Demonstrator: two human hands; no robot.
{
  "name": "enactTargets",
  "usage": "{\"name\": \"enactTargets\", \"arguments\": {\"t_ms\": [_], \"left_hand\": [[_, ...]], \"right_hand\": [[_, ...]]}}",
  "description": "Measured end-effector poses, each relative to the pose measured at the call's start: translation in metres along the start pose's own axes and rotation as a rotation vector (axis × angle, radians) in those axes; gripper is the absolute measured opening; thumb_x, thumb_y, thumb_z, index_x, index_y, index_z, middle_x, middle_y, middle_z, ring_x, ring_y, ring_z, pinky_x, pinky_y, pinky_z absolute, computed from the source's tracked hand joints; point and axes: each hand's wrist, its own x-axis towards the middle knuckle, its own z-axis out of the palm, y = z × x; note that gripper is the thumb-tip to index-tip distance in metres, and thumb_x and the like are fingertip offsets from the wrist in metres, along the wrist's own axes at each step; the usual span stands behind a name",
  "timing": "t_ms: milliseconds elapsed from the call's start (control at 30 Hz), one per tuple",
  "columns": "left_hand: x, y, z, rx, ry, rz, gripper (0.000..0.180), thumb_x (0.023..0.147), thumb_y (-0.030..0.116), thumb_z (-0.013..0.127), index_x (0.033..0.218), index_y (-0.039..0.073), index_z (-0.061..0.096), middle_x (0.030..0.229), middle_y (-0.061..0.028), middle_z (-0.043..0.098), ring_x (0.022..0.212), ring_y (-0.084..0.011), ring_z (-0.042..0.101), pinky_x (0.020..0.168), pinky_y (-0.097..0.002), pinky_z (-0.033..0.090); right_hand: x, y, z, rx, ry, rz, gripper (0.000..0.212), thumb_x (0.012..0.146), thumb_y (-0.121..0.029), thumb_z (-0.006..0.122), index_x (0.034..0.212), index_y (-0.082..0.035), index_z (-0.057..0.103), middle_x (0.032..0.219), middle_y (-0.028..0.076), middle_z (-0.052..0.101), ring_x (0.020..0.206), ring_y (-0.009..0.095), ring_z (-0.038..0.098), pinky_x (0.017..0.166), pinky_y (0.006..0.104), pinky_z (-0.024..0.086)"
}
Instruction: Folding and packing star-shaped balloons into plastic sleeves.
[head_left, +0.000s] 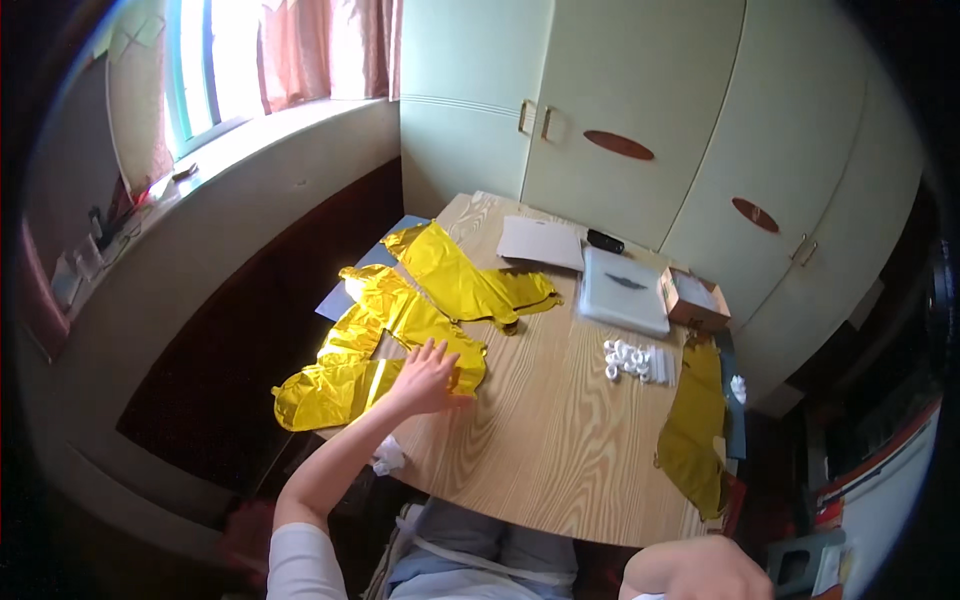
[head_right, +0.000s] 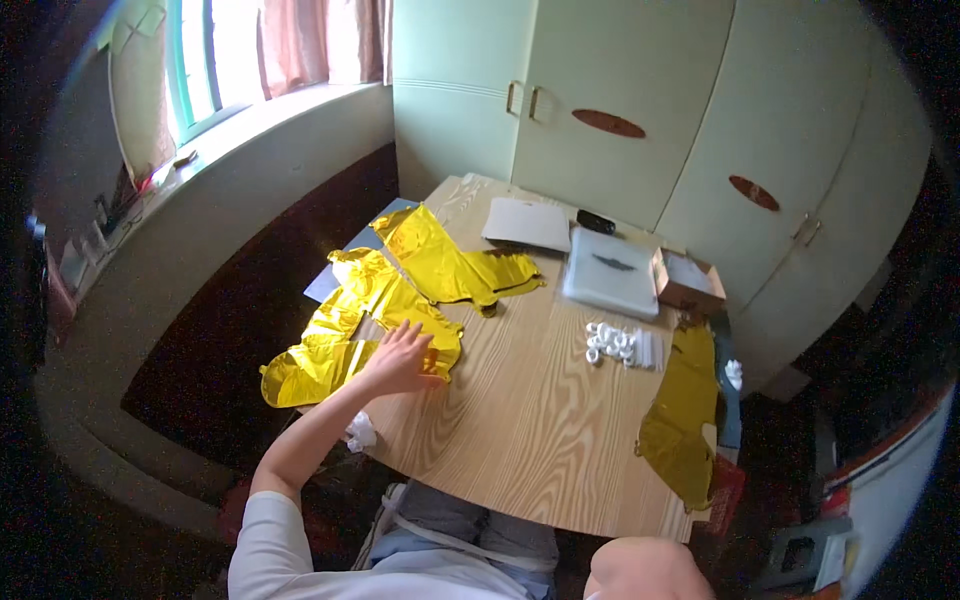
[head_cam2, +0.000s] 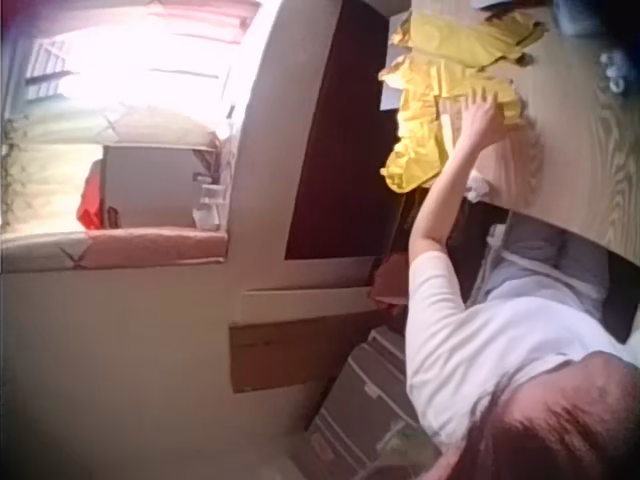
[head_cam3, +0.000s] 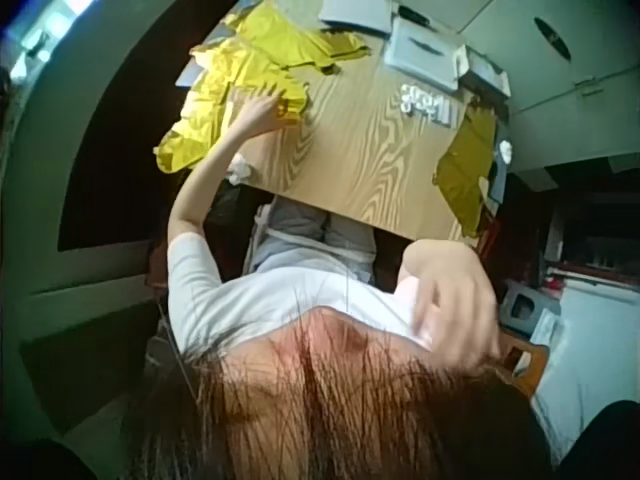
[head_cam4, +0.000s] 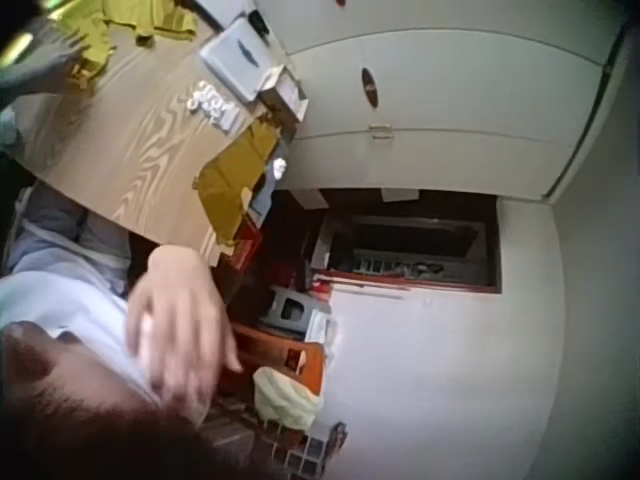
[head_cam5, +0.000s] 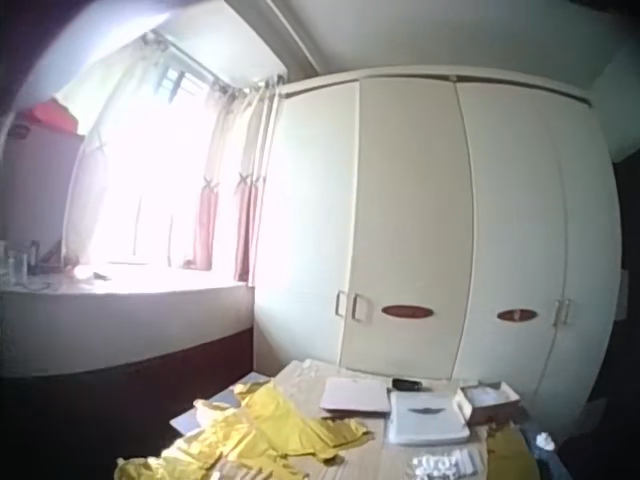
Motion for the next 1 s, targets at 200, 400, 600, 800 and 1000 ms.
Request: {"name": "enactTargets", "arguments": {"t_ms": [200, 400, 600, 800, 1000], "left_hand": [[0.006, -0.023, 0.031, 0.068, 0.003, -0.211, 0.096, 0.079, 0.069, 0.053, 0.143, 0.0, 0.034, 0.151, -0.0285, 0.023, 0.143, -0.0407, 0.015, 0.114, -0.0554, 0.013], [0.014, -0.048, 0.048, -0.12, -0.098, -0.187, 0.086, 0.088, 0.062, 0.044, 0.147, 0.002, 0.028, 0.154, -0.0266, 0.016, 0.145, -0.0374, 0.01, 0.115, -0.0561, 0.008], [0.015, -0.053, 0.038, -0.156, -0.192, -0.098, 0.09, 0.084, 0.06, 0.052, 0.148, 0.003, 0.026, 0.154, -0.0286, 0.014, 0.145, -0.0391, 0.007, 0.114, -0.0568, 0.005], [0.012, -0.048, 0.031, -0.101, -0.179, -0.056, 0.101, 0.073, 0.06, 0.067, 0.147, 0.003, 0.028, 0.153, -0.0293, 0.017, 0.145, -0.0385, 0.01, 0.114, -0.0577, 0.009], [0.012, -0.049, 0.036, -0.126, -0.124, -0.043, 0.091, 0.079, 0.06, 0.062, 0.145, 0.004, 0.035, 0.151, -0.0294, 0.023, 0.144, -0.039, 0.017, 0.113, -0.0587, 0.011]], "right_hand": [[-0.104, 0.101, -0.072, -0.723, 0.764, 0.905, 0.04, 0.094, -0.028, 0.056, 0.121, 0.002, 0.059, 0.122, 0.015, 0.062, 0.116, 0.029, 0.057, 0.099, 0.0386, 0.044], [-0.22, 0.227, -0.105, -1.57, 0.395, 1.468, 0.051, 0.095, -0.041, 0.049, 0.133, -0.006, 0.052, 0.143, 0.008, 0.046, 0.138, 0.03, 0.032, 0.114, 0.0492, 0.022], [-0.231, 0.259, -0.111, -1.569, 0.377, 1.499, 0.049, 0.089, -0.029, 0.048, 0.134, -0.01, 0.052, 0.144, 0.002, 0.045, 0.142, 0.03, 0.025, 0.114, 0.0587, 0.011], [-0.22, 0.258, -0.124, -1.41, 0.333, 1.622, 0.048, 0.091, -0.032, 0.045, 0.136, -0.017, 0.052, 0.146, -0.004, 0.043, 0.144, 0.028, 0.021, 0.113, 0.0643, 0.0], [-0.235, 0.259, -0.128, -1.401, 0.44, 1.502, 0.049, 0.092, -0.035, 0.042, 0.137, -0.02, 0.051, 0.144, -0.002, 0.046, 0.143, 0.028, 0.025, 0.112, 0.0648, 0.002]]}}
